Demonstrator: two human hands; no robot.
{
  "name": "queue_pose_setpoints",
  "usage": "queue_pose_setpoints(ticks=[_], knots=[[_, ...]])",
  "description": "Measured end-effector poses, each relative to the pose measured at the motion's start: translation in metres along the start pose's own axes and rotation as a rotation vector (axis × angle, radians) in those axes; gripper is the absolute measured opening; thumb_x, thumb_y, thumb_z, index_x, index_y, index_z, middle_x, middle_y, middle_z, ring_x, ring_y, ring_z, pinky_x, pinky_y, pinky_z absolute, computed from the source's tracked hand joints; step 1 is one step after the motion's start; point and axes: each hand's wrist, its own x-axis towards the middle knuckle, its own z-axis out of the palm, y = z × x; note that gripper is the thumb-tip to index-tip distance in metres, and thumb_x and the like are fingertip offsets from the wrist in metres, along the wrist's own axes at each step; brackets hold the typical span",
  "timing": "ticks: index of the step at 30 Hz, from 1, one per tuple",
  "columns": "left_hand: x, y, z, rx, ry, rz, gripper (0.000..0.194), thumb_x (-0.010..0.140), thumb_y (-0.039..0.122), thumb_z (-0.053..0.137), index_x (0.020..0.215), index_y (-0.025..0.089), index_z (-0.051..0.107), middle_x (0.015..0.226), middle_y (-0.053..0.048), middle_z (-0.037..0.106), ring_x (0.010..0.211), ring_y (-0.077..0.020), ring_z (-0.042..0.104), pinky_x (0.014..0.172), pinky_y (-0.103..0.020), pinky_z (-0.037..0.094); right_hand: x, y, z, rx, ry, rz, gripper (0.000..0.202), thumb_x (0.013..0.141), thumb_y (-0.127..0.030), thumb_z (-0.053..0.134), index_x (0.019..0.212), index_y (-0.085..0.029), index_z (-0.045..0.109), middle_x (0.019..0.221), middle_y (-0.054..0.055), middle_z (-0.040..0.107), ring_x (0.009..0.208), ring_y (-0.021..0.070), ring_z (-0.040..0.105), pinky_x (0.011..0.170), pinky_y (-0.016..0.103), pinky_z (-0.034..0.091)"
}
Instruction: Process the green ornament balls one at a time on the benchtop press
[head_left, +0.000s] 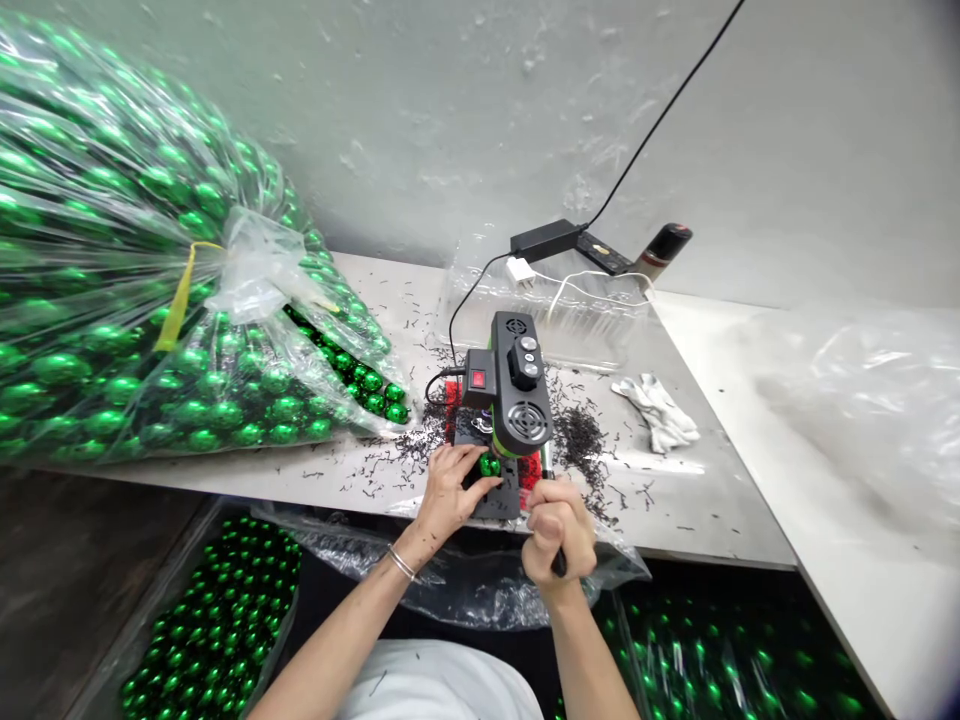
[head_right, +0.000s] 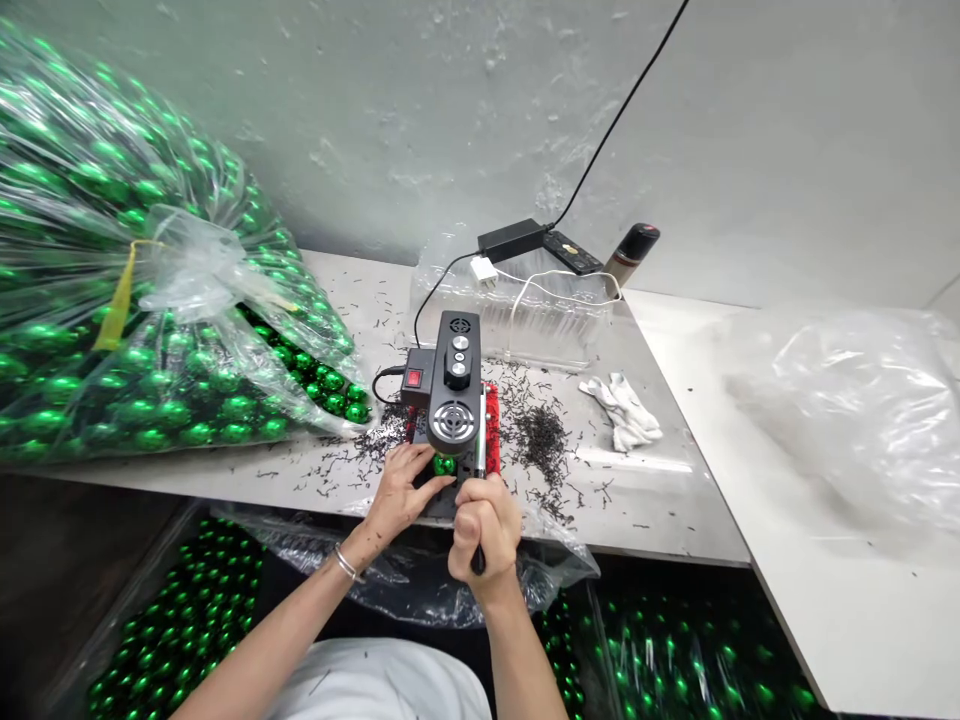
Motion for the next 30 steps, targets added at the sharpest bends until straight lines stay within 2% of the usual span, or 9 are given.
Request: queue_pose_setpoints(ticks=[4, 11, 16, 19, 23, 25, 27, 30], knots=[[-0.001, 0.0, 0.001, 0.001, -0.013, 0.014, 0.03, 0.089, 0.041, 0.069, 0.112, 0.021, 0.069, 0.106, -0.01, 0.072, 0.101, -0.0268, 0.066, 0.098, -0.047, 0.047, -0.02, 0.014, 0.008, -0.019, 0.04, -0.051, 0.03, 0.099, -0.021, 0.038, 0.072, -0.021, 0.049, 0.074, 0.001, 0.057, 0.065, 0.013, 0.054, 0.069, 0.035, 0.05], [-0.001, 0.0, 0.0, 0.0, -0.035, 0.007, 0.029, 0.09, 0.039, 0.069, 0.113, 0.021, 0.068, 0.107, -0.01, 0.071, 0.102, -0.027, 0.065, 0.097, -0.046, 0.047, -0.035, 0.021, 0.019, 0.001, 0.13, -0.01, 0.032, 0.101, -0.024, 0.034, 0.072, -0.022, 0.046, 0.075, -0.001, 0.055, 0.062, 0.0122, 0.057, 0.078, 0.041, 0.054], [0.0, 0.0, 0.0, -0.004, -0.03, 0.026, 0.03, 0.09, 0.038, 0.068, 0.113, 0.019, 0.068, 0.107, -0.011, 0.072, 0.102, -0.0277, 0.066, 0.096, -0.048, 0.048, -0.035, 0.026, 0.016, -0.018, 0.018, -0.06, 0.03, 0.101, -0.023, 0.036, 0.072, -0.022, 0.047, 0.075, -0.001, 0.055, 0.065, 0.0124, 0.059, 0.077, 0.039, 0.054], [0.003, 0.0, 0.002, -0.006, -0.01, 0.034, 0.031, 0.089, 0.039, 0.07, 0.111, 0.017, 0.069, 0.107, -0.012, 0.072, 0.1, -0.0279, 0.066, 0.094, -0.049, 0.049, -0.023, 0.018, 0.011, -0.007, 0.021, -0.054, 0.031, 0.1, -0.021, 0.036, 0.071, -0.021, 0.047, 0.075, -0.001, 0.054, 0.065, 0.0122, 0.057, 0.073, 0.036, 0.052], [-0.003, 0.003, -0.002, -0.005, 0.003, 0.039, 0.032, 0.089, 0.039, 0.07, 0.114, 0.017, 0.069, 0.109, -0.012, 0.072, 0.101, -0.028, 0.066, 0.095, -0.049, 0.05, 0.018, -0.008, -0.002, 0.034, 0.07, 0.063, 0.031, 0.096, -0.011, 0.041, 0.066, -0.02, 0.045, 0.068, -0.001, 0.051, 0.062, 0.0113, 0.052, 0.058, 0.028, 0.04], [-0.014, 0.007, -0.009, 0.006, -0.02, 0.063, 0.033, 0.093, 0.038, 0.065, 0.12, 0.018, 0.066, 0.112, -0.012, 0.071, 0.104, -0.0274, 0.066, 0.097, -0.049, 0.049, 0.04, -0.021, -0.008, 0.045, 0.001, 0.158, 0.03, 0.094, -0.008, 0.044, 0.067, -0.02, 0.046, 0.067, -0.001, 0.051, 0.064, 0.0118, 0.053, 0.059, 0.028, 0.04], [-0.028, 0.01, -0.02, 0.033, -0.055, 0.12, 0.043, 0.094, 0.043, 0.061, 0.129, 0.017, 0.06, 0.118, -0.014, 0.069, 0.11, -0.0285, 0.063, 0.1, -0.05, 0.047, 0.055, -0.029, -0.011, 0.06, -0.022, 0.174, 0.031, 0.094, -0.007, 0.045, 0.066, -0.02, 0.046, 0.064, -0.002, 0.05, 0.063, 0.0116, 0.053, 0.059, 0.028, 0.039], [-0.037, 0.007, -0.039, 0.103, -0.067, 0.196, 0.071, 0.089, 0.059, 0.062, 0.142, 0.015, 0.049, 0.129, -0.019, 0.064, 0.119, -0.0331, 0.059, 0.103, -0.052, 0.044, 0.056, -0.03, -0.009, 0.058, 0.017, 0.14, 0.031, 0.093, -0.006, 0.045, 0.065, -0.02, 0.045, 0.063, -0.002, 0.05, 0.062, 0.0111, 0.052, 0.058, 0.027, 0.038]])
